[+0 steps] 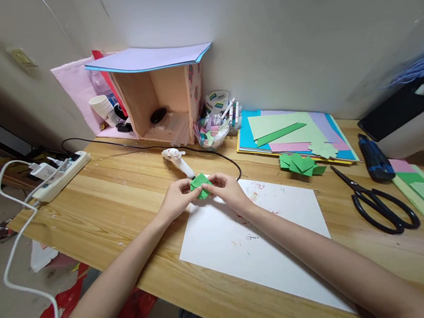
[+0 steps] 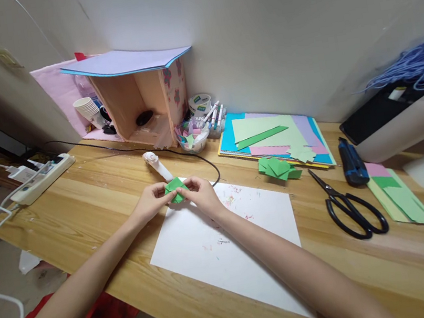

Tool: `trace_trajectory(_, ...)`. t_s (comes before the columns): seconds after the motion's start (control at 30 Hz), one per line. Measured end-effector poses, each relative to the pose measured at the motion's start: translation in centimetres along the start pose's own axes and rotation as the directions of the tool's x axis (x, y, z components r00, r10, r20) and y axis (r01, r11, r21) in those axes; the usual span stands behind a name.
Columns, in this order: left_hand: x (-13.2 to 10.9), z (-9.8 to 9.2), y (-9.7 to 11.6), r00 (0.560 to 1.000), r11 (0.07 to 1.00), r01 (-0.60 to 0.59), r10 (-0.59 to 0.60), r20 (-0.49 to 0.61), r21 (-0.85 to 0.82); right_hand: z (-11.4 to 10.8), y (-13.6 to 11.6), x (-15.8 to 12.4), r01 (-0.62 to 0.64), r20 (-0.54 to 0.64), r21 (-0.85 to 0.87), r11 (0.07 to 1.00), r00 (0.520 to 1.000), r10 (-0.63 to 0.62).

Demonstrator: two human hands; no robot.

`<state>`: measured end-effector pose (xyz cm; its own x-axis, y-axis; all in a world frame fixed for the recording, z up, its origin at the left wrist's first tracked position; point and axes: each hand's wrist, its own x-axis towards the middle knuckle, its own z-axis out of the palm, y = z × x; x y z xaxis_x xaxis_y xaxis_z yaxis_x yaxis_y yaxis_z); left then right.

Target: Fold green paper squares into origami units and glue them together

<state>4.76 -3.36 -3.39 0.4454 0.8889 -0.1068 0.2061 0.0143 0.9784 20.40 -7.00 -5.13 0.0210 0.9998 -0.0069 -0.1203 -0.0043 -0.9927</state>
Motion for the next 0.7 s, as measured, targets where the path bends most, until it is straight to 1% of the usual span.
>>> trace_trajectory(0.23,0.01,-0.15,-0.27,1.0,1.0,-0.02,0.02,0.009,0.017,-0.02,0.12,0.08,0.009,0.012,-0.026,1.0,1.0,-0.008)
trace_trajectory(0.5,0.06,-0.25,-0.18,1.0,0.997,-0.029,0.029,0.0,0.065,-0.04,0.14,0.03,0.008,0.027,-0.003,1.0,1.0,-0.007)
trace_trajectory(0.6,0.09,-0.28,-0.14,0.999,0.997,-0.03,0.031,-0.009,0.076,-0.04,0.18,0.04,0.0,0.011,0.003,1.0,1.0,0.0)
trace_trajectory(0.7,0.09,-0.31,-0.04,0.999,0.998,-0.024,0.025,-0.02,0.064,-0.02,0.25,0.15,-0.015,-0.031,0.025,1.0,0.999,0.015)
